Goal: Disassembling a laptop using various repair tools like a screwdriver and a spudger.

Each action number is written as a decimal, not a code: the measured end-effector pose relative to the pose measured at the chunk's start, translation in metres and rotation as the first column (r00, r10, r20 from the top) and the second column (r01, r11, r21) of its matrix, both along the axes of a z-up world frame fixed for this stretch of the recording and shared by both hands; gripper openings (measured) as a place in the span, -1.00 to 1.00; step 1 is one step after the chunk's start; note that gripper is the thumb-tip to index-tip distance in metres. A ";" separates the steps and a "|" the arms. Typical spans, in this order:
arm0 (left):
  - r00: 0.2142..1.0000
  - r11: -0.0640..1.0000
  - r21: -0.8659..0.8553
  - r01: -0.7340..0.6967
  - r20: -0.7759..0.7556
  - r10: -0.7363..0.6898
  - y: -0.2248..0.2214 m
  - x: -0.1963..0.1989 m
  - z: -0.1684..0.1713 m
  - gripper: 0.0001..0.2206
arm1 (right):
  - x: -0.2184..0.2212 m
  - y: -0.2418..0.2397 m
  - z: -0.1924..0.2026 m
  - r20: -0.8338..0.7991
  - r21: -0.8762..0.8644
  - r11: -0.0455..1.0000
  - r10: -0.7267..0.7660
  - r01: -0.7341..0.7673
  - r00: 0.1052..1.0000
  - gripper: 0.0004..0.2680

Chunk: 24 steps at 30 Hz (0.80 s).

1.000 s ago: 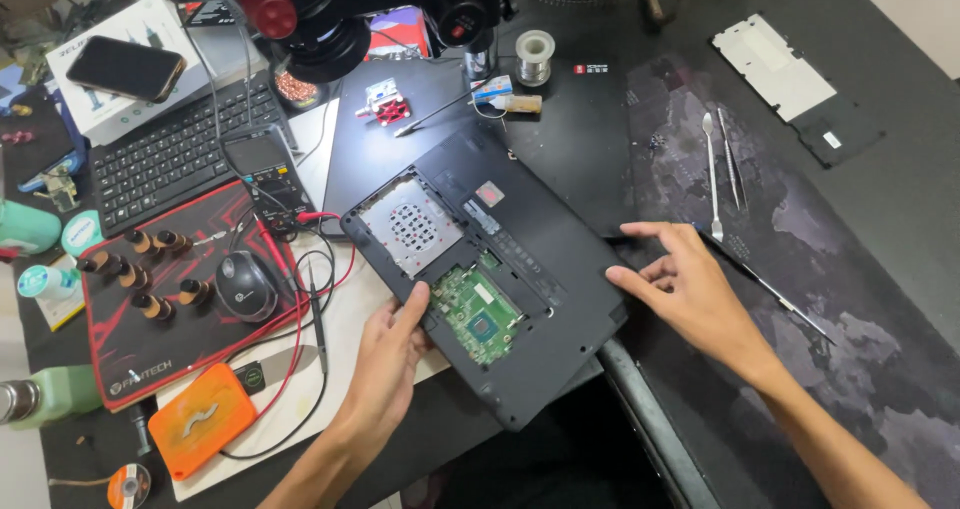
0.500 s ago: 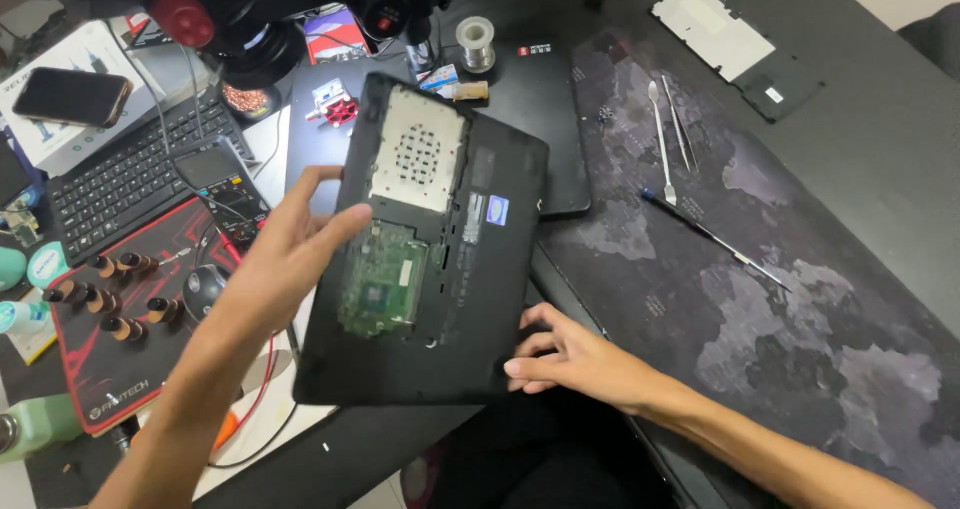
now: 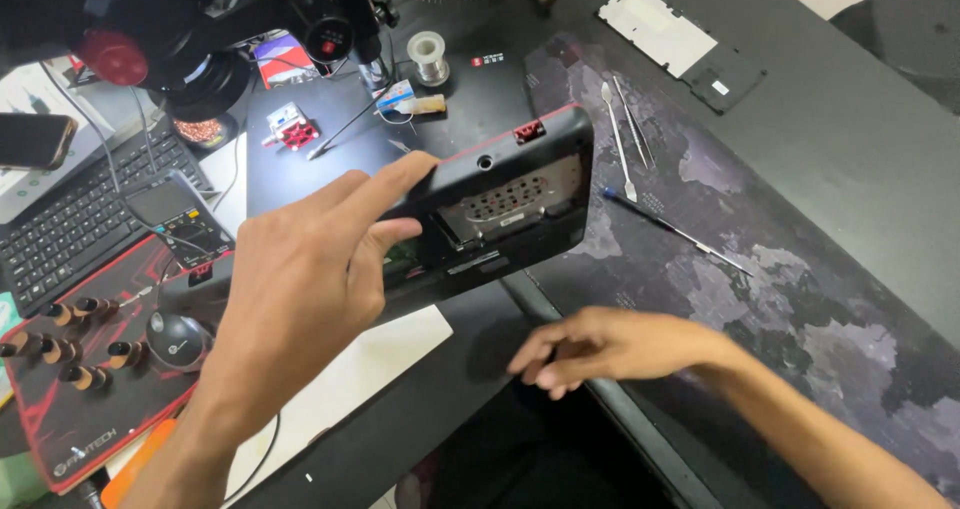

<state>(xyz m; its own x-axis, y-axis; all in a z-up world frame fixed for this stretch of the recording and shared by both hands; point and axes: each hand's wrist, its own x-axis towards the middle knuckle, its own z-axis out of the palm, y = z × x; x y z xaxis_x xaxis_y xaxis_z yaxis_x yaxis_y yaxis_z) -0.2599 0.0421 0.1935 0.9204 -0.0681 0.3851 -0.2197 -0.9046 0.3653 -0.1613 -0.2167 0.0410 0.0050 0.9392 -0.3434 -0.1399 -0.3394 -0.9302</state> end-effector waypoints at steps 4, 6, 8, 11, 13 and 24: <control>0.999 0.993 0.121 -0.012 0.043 0.007 -0.002 -0.002 -0.012 -0.57 | 0.045 -0.042 0.028 0.343 -0.102 0.953 -0.235 0.285 0.910 -0.75; 0.996 0.981 0.192 -0.008 0.092 -0.010 -0.002 -0.002 -0.021 -0.58 | 0.065 -0.051 0.029 0.473 -0.104 0.913 -0.304 0.395 0.827 -0.77; 0.999 0.978 0.206 0.009 0.048 -0.020 -0.001 -0.002 -0.028 -0.41 | 0.084 -0.051 0.020 0.756 -0.016 0.737 -0.433 0.676 0.490 -0.81; 0.994 0.977 0.209 -0.028 0.105 0.006 0.000 -0.006 -0.035 -0.36 | 0.104 -0.046 -0.002 0.848 0.295 0.667 -0.513 0.684 0.134 -0.82; 0.994 0.977 0.207 -0.041 0.104 0.020 0.000 -0.007 -0.040 -0.34 | 0.115 -0.036 -0.011 0.844 0.334 0.659 -0.528 0.674 0.098 -0.81; 0.935 0.987 0.142 -0.072 0.353 0.017 -0.024 -0.001 -0.085 -0.46 | 0.148 -0.003 -0.034 0.831 0.259 0.608 -0.536 0.750 0.148 -0.72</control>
<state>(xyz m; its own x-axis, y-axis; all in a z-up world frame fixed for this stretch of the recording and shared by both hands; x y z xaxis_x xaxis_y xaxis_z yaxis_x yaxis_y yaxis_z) -0.2612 0.0178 0.1083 0.7323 -0.1120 0.6717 -0.2670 -0.9546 0.1319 -0.0137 -0.2201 0.0075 0.9267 0.3675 0.0782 0.3239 -0.6760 -0.6619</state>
